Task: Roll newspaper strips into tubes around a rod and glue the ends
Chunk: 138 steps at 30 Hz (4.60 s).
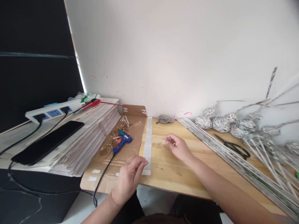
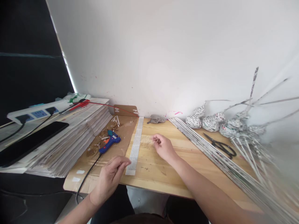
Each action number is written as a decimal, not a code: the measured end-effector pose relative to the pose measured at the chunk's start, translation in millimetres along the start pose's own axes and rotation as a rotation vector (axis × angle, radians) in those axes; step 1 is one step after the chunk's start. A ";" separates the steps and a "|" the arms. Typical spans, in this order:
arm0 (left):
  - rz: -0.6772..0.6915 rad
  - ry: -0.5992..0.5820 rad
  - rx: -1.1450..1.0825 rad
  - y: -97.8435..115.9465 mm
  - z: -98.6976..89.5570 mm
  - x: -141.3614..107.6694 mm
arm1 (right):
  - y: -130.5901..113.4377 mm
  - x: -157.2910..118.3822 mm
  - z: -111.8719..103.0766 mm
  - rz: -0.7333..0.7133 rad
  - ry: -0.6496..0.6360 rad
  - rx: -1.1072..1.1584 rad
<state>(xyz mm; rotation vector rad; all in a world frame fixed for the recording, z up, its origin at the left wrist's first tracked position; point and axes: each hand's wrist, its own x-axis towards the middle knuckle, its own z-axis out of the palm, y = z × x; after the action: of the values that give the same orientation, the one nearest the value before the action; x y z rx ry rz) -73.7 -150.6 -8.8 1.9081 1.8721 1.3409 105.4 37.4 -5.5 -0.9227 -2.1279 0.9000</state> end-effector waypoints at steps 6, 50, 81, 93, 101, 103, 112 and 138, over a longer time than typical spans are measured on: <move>0.116 -0.075 -0.031 -1.8 10.9 26.8 | 30.8 113.4 -0.4 0.034 0.251 -0.412; 0.025 -0.148 0.497 -36.3 61.0 46.7 | 60.8 124.7 1.4 -0.026 0.225 -0.291; -0.534 0.037 -0.458 -24.0 48.4 74.4 | -4.6 33.3 30.7 0.519 -0.302 0.792; -0.711 0.100 -0.703 -38.6 50.9 100.1 | 5.9 34.4 37.9 0.366 -0.090 0.766; -0.768 0.061 -0.606 -46.3 28.5 117.0 | 31.2 48.0 28.1 0.210 0.034 0.314; -0.766 0.025 -0.555 -48.1 23.2 119.5 | 34.0 50.4 24.4 0.201 0.062 0.271; -0.678 -0.279 -0.378 -55.5 8.9 117.8 | 38.6 56.4 24.1 0.170 0.179 0.548; -0.455 -0.253 0.156 -76.6 39.2 166.2 | 46.4 62.0 24.6 0.049 0.365 0.565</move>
<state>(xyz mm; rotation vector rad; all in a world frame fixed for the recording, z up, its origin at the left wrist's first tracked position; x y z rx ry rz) -133.2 26.9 -3.1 1.4913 2.1480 0.7996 69.0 102.3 -38.1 -0.7691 -1.4362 1.1726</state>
